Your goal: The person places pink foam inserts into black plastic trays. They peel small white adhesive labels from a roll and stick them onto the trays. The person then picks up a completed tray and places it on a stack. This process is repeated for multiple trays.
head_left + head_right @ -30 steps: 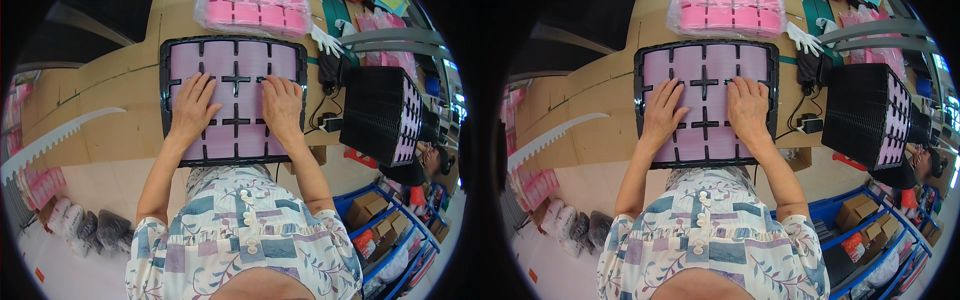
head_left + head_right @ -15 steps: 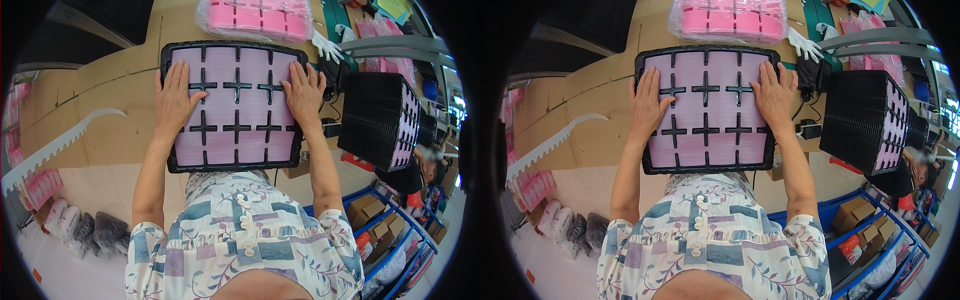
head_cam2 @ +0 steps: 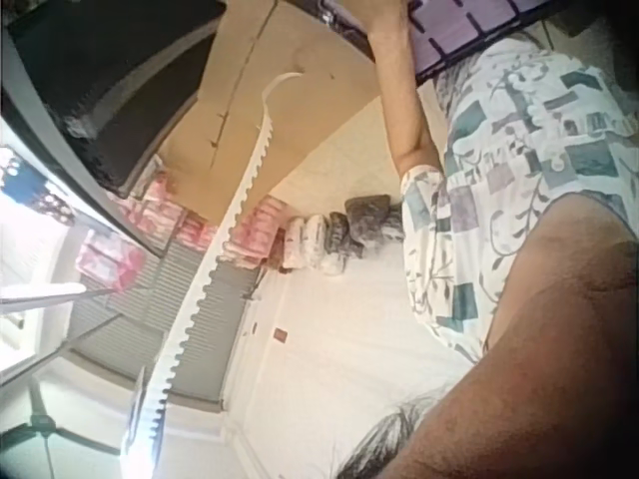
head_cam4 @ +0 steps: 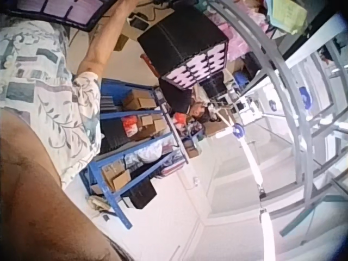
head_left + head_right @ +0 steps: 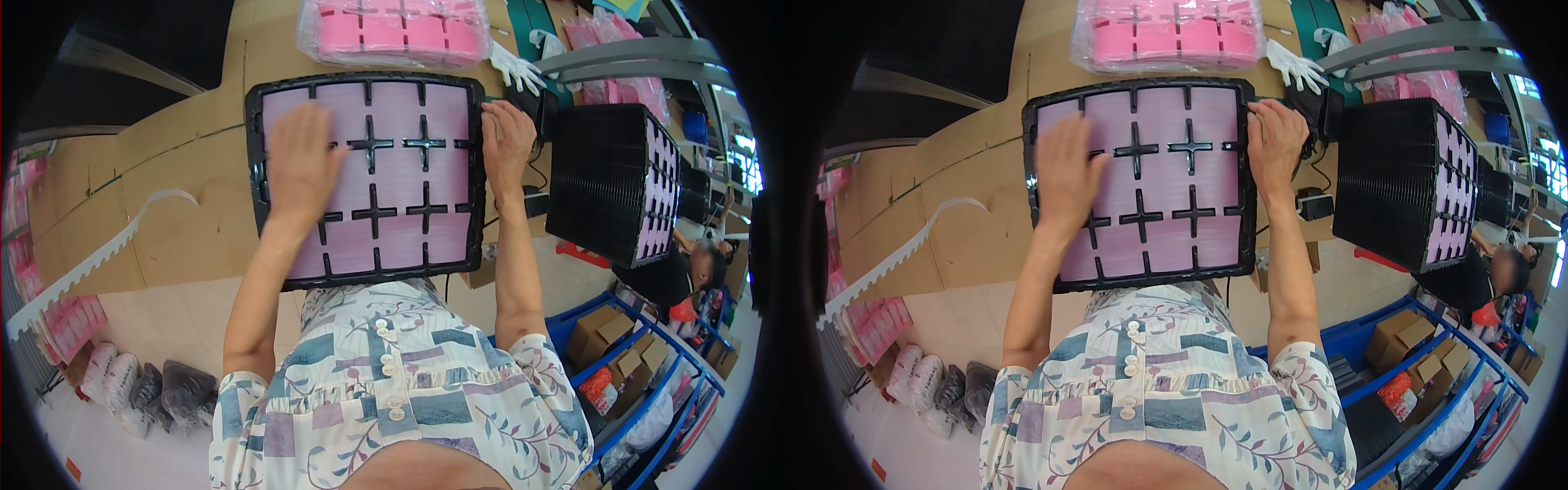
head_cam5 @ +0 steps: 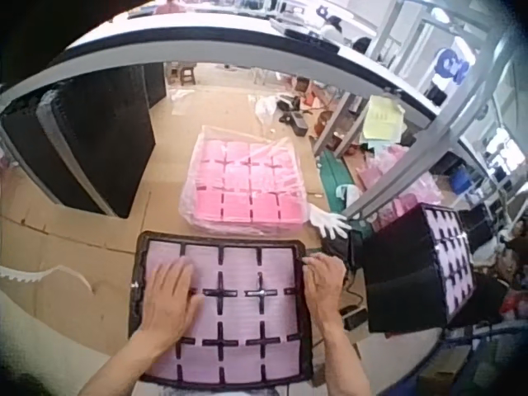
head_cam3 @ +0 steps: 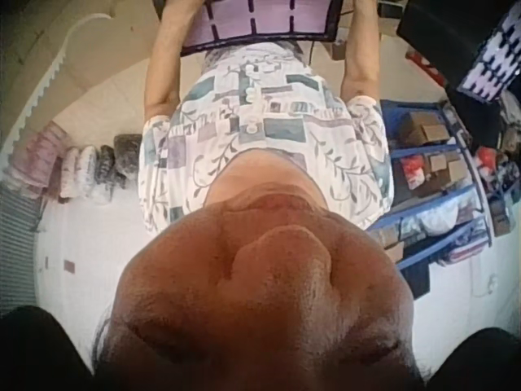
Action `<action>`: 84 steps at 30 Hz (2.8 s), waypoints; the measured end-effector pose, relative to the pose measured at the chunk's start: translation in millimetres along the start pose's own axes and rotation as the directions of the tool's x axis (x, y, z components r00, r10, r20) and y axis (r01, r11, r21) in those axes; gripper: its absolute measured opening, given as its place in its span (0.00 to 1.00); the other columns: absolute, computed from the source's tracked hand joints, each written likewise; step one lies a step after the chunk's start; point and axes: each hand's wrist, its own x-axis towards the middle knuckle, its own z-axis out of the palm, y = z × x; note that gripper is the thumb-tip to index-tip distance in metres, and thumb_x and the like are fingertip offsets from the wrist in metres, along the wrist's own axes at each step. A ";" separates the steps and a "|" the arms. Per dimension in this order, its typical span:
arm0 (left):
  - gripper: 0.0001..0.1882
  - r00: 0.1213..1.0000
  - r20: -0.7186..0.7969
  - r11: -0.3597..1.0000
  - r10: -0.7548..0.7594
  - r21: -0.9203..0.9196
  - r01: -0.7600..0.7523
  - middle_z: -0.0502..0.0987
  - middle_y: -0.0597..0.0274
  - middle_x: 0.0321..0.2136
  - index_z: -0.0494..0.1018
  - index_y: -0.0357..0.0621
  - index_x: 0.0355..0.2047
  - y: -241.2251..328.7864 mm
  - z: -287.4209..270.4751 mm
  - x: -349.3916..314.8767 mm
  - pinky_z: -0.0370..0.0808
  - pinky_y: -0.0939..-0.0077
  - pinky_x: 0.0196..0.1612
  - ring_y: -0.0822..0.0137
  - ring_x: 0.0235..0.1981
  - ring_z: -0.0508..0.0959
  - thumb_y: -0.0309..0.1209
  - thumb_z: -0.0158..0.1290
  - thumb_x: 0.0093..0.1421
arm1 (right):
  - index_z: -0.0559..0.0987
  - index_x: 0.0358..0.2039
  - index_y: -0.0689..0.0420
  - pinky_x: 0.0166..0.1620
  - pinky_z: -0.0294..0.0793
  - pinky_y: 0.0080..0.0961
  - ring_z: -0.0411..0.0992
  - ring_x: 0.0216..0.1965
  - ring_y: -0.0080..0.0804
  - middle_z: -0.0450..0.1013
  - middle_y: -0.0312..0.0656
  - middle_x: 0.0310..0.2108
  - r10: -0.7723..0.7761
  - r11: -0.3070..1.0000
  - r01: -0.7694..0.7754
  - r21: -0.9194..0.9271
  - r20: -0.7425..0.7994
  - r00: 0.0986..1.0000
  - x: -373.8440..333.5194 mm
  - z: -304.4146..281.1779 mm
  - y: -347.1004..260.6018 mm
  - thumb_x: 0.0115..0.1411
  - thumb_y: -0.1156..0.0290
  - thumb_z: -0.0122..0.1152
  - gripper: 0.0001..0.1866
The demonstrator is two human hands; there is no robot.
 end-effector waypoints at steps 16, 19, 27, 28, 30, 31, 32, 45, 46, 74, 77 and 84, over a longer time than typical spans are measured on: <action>0.31 0.964 0.095 0.947 0.247 -0.235 -0.219 0.70 0.54 0.56 0.71 0.40 0.52 84.0 74.6 43.8 0.62 0.58 0.59 0.53 0.59 0.66 0.43 0.62 0.52 | 0.77 0.31 0.52 0.49 0.63 0.38 0.69 0.40 0.38 0.72 0.37 0.35 -0.214 0.965 0.220 -0.141 0.058 0.975 35.0 30.4 1.3 0.56 0.70 0.63 0.04; 0.32 0.965 0.115 0.952 0.235 -0.229 -0.204 0.69 0.56 0.58 0.70 0.42 0.53 85.9 75.6 47.2 0.61 0.57 0.58 0.53 0.60 0.65 0.43 0.62 0.51 | 0.75 0.33 0.52 0.47 0.63 0.37 0.70 0.38 0.37 0.73 0.36 0.33 -0.232 0.961 0.239 -0.138 0.063 0.971 25.1 28.5 2.4 0.57 0.71 0.61 0.04; 0.33 0.964 0.128 0.953 0.235 -0.223 -0.203 0.67 0.58 0.60 0.70 0.43 0.55 85.3 81.4 46.0 0.61 0.56 0.57 0.54 0.61 0.63 0.44 0.62 0.51 | 0.74 0.35 0.53 0.45 0.63 0.35 0.70 0.35 0.36 0.72 0.34 0.29 -0.201 0.976 0.200 -0.088 0.002 0.980 19.3 31.5 0.1 0.56 0.74 0.62 0.06; 0.33 0.963 0.129 0.954 0.236 -0.221 -0.204 0.67 0.58 0.60 0.70 0.43 0.55 85.4 81.9 46.2 0.61 0.56 0.57 0.54 0.62 0.63 0.44 0.62 0.51 | 0.74 0.35 0.53 0.46 0.63 0.35 0.70 0.35 0.36 0.72 0.34 0.29 -0.201 0.977 0.199 -0.078 -0.016 0.979 19.1 32.4 0.5 0.56 0.74 0.62 0.07; 0.33 0.962 0.135 0.956 0.237 -0.211 -0.205 0.67 0.58 0.61 0.70 0.43 0.55 86.2 82.1 46.5 0.61 0.56 0.57 0.54 0.62 0.63 0.45 0.62 0.51 | 0.74 0.37 0.53 0.46 0.63 0.35 0.71 0.36 0.36 0.72 0.35 0.30 -0.187 0.979 0.186 -0.088 -0.007 0.982 19.2 33.5 2.0 0.56 0.74 0.63 0.09; 0.34 0.962 0.141 0.958 0.235 -0.202 -0.205 0.67 0.59 0.61 0.70 0.44 0.56 87.2 81.6 47.2 0.61 0.56 0.56 0.54 0.62 0.63 0.45 0.62 0.51 | 0.75 0.38 0.53 0.47 0.63 0.35 0.71 0.36 0.35 0.72 0.35 0.30 -0.180 0.979 0.179 -0.093 -0.002 0.984 19.1 33.8 2.5 0.55 0.74 0.63 0.10; 0.34 0.961 0.147 0.960 0.233 -0.193 -0.203 0.67 0.59 0.61 0.70 0.44 0.56 88.2 81.6 47.4 0.61 0.56 0.56 0.55 0.62 0.63 0.45 0.62 0.51 | 0.75 0.39 0.53 0.47 0.63 0.36 0.71 0.38 0.36 0.72 0.36 0.32 -0.161 0.982 0.161 -0.100 0.011 0.987 19.0 33.3 2.0 0.55 0.74 0.63 0.11; 0.27 0.996 -0.088 0.974 0.026 -0.220 -0.045 0.71 0.50 0.54 0.71 0.38 0.50 44.1 41.4 20.4 0.64 0.55 0.59 0.49 0.58 0.67 0.37 0.62 0.52 | 0.78 0.48 0.54 0.62 0.56 0.42 0.71 0.53 0.33 0.75 0.35 0.48 -0.265 0.939 0.306 -0.154 0.241 0.934 10.2 17.4 -13.2 0.59 0.68 0.60 0.16; 0.28 0.996 -0.083 0.989 -0.029 -0.149 0.016 0.71 0.48 0.53 0.70 0.36 0.50 30.6 30.3 9.0 0.63 0.54 0.60 0.48 0.57 0.68 0.38 0.62 0.53 | 0.78 0.49 0.54 0.63 0.56 0.42 0.70 0.53 0.33 0.75 0.36 0.49 -0.263 0.939 0.308 -0.154 0.256 0.930 10.4 16.7 -14.2 0.60 0.66 0.61 0.17; 0.48 0.953 0.076 0.956 -0.293 0.042 0.291 0.56 0.43 0.64 0.58 0.44 0.65 -17.5 -69.6 -98.9 0.52 0.48 0.64 0.44 0.64 0.56 0.43 0.67 0.47 | 0.71 0.57 0.62 0.59 0.64 0.37 0.67 0.57 0.48 0.70 0.51 0.55 0.205 0.975 -0.220 0.027 0.261 0.943 -98.4 -66.9 -48.0 0.65 0.67 0.57 0.22; 0.57 0.886 0.153 0.895 -0.438 -0.020 0.445 0.51 0.38 0.66 0.50 0.42 0.68 -9.0 -54.7 -122.4 0.50 0.44 0.64 0.40 0.66 0.52 0.44 0.70 0.43 | 0.71 0.57 0.63 0.58 0.65 0.36 0.67 0.57 0.46 0.71 0.52 0.54 0.330 0.939 -0.344 -0.008 0.300 0.895 -141.1 -76.3 -59.3 0.66 0.66 0.56 0.22; 0.61 0.822 0.259 0.816 -0.507 -0.166 0.555 0.49 0.32 0.66 0.43 0.40 0.69 -3.9 -50.0 -128.9 0.51 0.46 0.65 0.37 0.67 0.52 0.43 0.70 0.43 | 0.70 0.56 0.65 0.55 0.69 0.38 0.72 0.49 0.47 0.73 0.52 0.48 0.624 0.727 -0.681 0.087 0.331 0.708 -156.5 -77.0 -74.0 0.64 0.65 0.59 0.24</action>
